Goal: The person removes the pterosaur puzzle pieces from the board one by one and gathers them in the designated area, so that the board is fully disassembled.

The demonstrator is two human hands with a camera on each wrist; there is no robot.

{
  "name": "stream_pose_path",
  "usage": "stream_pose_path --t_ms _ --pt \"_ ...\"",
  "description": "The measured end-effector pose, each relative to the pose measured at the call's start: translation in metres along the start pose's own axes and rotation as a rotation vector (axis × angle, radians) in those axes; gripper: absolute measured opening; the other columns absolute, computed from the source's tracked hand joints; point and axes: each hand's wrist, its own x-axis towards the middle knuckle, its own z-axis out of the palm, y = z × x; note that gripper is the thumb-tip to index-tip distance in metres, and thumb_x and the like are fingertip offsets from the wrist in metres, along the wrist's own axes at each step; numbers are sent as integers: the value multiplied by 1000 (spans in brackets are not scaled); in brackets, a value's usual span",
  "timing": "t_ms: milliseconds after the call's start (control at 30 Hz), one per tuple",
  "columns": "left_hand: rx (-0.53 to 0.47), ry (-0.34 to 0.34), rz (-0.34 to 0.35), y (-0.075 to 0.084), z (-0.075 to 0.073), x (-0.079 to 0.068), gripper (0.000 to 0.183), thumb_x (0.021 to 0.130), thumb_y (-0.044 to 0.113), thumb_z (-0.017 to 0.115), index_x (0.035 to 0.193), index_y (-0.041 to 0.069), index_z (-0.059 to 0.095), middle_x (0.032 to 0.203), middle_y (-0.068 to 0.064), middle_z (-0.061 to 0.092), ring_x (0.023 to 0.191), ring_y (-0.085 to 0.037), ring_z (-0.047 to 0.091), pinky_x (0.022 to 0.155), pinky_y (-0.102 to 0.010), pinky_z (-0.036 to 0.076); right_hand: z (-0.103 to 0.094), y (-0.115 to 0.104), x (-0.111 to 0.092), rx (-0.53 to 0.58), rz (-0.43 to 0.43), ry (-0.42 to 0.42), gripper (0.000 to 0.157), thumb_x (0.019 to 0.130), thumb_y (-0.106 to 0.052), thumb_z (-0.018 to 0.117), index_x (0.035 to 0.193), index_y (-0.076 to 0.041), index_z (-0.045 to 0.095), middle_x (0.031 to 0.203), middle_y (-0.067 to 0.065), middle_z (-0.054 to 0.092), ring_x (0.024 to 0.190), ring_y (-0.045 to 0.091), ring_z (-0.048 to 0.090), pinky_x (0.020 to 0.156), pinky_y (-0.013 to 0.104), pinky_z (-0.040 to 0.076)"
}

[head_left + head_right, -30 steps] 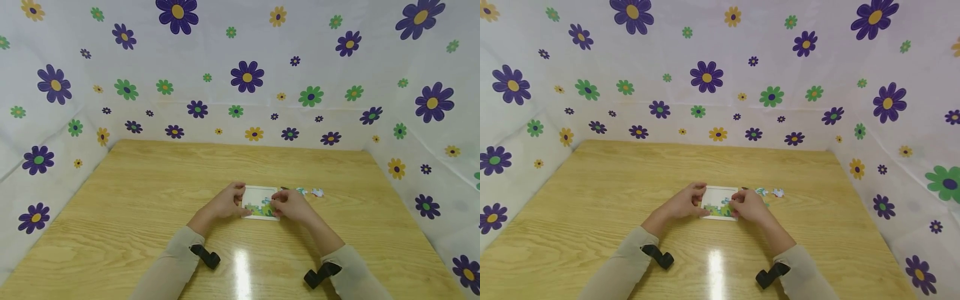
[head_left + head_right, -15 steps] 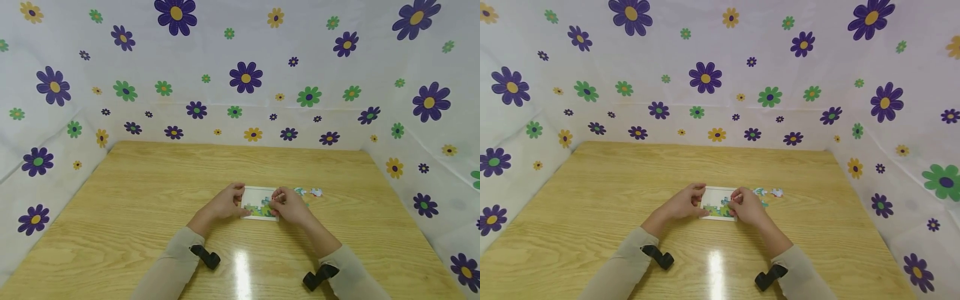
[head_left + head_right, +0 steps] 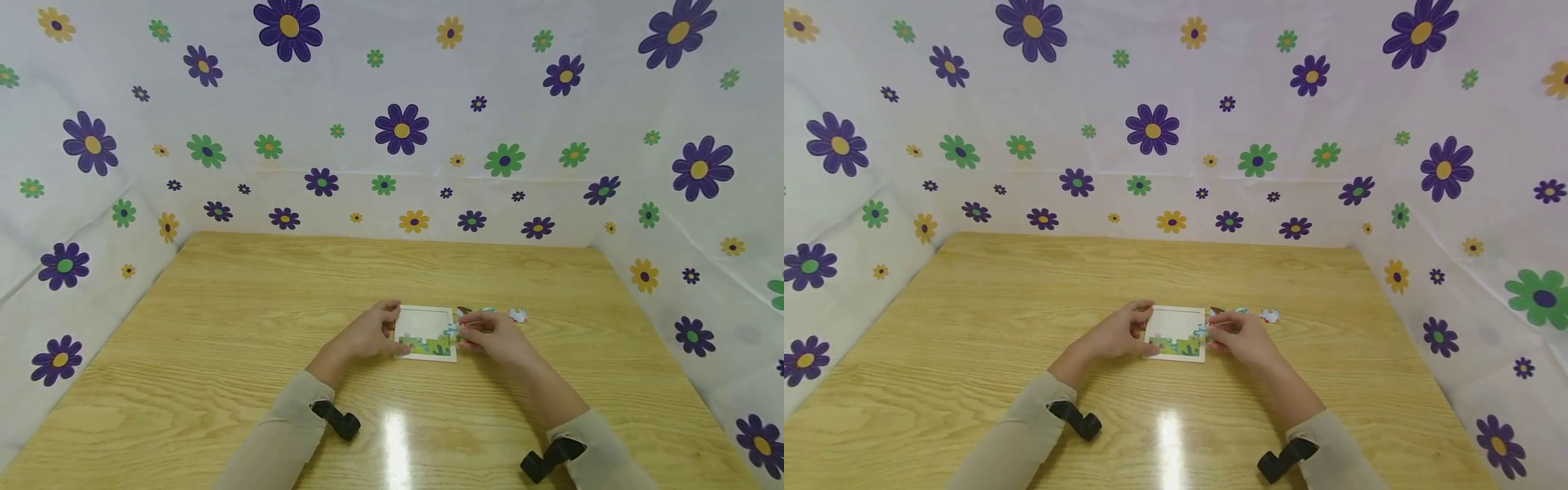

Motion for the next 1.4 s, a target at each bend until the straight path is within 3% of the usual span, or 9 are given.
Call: stream_pose_path --t_ms 433,633,833,933,1067,1267,1400 --pt "6 -23 3 -1 0 -1 96 79 27 87 156 6 33 163 -2 26 103 -18 47 87 -33 42 -60 13 -21 -42 35 140 46 101 -17 61 137 8 51 110 8 63 87 6 69 81 22 57" --pt "8 -19 8 0 0 -1 96 79 27 87 155 5 34 165 -3 24 104 -18 47 87 -32 42 -76 19 -29 -64 49 157 47 100 -19 62 135 11 50 103 4 66 85 5 69 79 21 57" --pt "25 -25 5 -1 0 0 98 79 28 87 156 4 31 164 -5 25 101 -17 47 86 -32 42 -81 25 -32 -67 55 144 46 97 -12 66 132 14 51 96 2 67 81 4 69 76 20 57" --pt "29 -24 3 -2 -1 -1 100 79 27 87 157 5 29 159 -7 32 100 -18 46 85 -32 41 -80 26 -29 -74 62 153 45 96 -9 67 132 15 53 95 2 67 80 3 68 76 20 57" --pt "24 -27 13 -4 -3 -2 101 80 28 86 157 3 27 155 -8 36 98 -18 46 83 -32 40 -76 22 -25 -177 78 173 40 95 -9 68 126 14 58 94 6 68 78 4 68 72 21 58" --pt "11 -38 11 -5 -1 -1 100 80 28 86 158 5 28 166 -6 21 104 -18 48 90 -33 43 -74 17 -23 -379 112 190 33 94 -13 69 116 11 64 88 8 69 71 7 66 66 23 56" --pt "-6 -38 6 -4 -2 -2 104 79 27 87 159 5 25 166 -8 21 106 -19 48 94 -34 43 -70 12 -21 -391 113 188 35 94 -15 69 117 10 63 91 10 70 72 8 67 66 23 55"
